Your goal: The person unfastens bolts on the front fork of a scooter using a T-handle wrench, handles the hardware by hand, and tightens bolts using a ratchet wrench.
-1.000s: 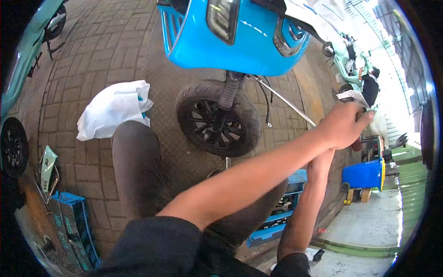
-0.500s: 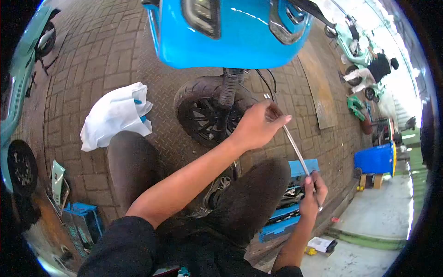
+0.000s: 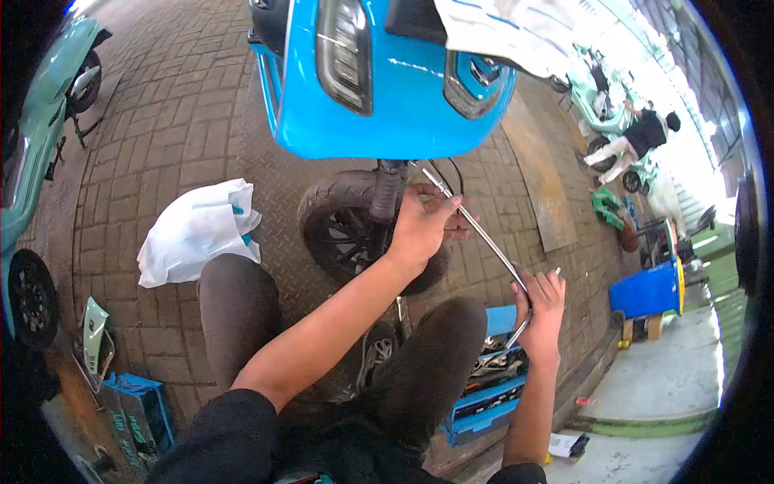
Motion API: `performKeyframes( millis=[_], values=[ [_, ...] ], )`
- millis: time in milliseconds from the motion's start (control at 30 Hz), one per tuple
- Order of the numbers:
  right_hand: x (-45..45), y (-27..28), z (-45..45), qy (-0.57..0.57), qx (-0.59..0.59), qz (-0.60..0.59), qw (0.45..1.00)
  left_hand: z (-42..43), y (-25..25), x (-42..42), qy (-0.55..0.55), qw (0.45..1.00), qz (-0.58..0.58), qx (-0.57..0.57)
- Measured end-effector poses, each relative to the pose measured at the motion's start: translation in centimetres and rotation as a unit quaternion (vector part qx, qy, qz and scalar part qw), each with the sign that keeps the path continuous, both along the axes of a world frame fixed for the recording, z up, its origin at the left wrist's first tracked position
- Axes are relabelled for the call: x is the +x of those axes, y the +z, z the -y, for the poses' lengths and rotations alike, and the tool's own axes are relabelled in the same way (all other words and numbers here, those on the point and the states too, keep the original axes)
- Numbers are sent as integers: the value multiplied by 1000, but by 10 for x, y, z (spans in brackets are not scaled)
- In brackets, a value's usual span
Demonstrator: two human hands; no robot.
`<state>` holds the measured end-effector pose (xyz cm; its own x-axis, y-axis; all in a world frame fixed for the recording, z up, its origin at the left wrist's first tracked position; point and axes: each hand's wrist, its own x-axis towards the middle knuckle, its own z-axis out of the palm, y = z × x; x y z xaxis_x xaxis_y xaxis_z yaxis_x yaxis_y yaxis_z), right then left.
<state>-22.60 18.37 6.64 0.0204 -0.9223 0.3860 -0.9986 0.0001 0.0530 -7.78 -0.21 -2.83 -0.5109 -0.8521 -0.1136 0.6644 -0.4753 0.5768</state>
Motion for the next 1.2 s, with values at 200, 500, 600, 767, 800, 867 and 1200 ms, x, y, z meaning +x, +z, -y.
performKeyframes(
  millis=[200, 500, 600, 767, 800, 867, 1200],
  values=[
    [-8, 27, 20, 36, 9, -50, 998, 7, 1, -2, 17, 1000, -5, 11],
    [8, 68, 34, 49, 8, -131, 990, 7, 12, 1, 4, 998, -25, 50],
    [13, 73, 35, 50, 12, -161, 986, 8, 10, 0, 3, 997, -45, 62],
    [14, 76, 36, 69, -5, -193, 979, 11, 4, -1, -16, 996, -58, 64],
    [14, 76, 36, 64, 1, -187, 980, 10, 4, -1, -18, 996, -58, 67],
    [8, 72, 33, 39, 24, -165, 985, 9, 5, -1, -17, 996, -50, 68],
    [18, 75, 37, 106, -25, -282, 953, 16, 1, 3, -61, 994, -54, 67]
  ],
)
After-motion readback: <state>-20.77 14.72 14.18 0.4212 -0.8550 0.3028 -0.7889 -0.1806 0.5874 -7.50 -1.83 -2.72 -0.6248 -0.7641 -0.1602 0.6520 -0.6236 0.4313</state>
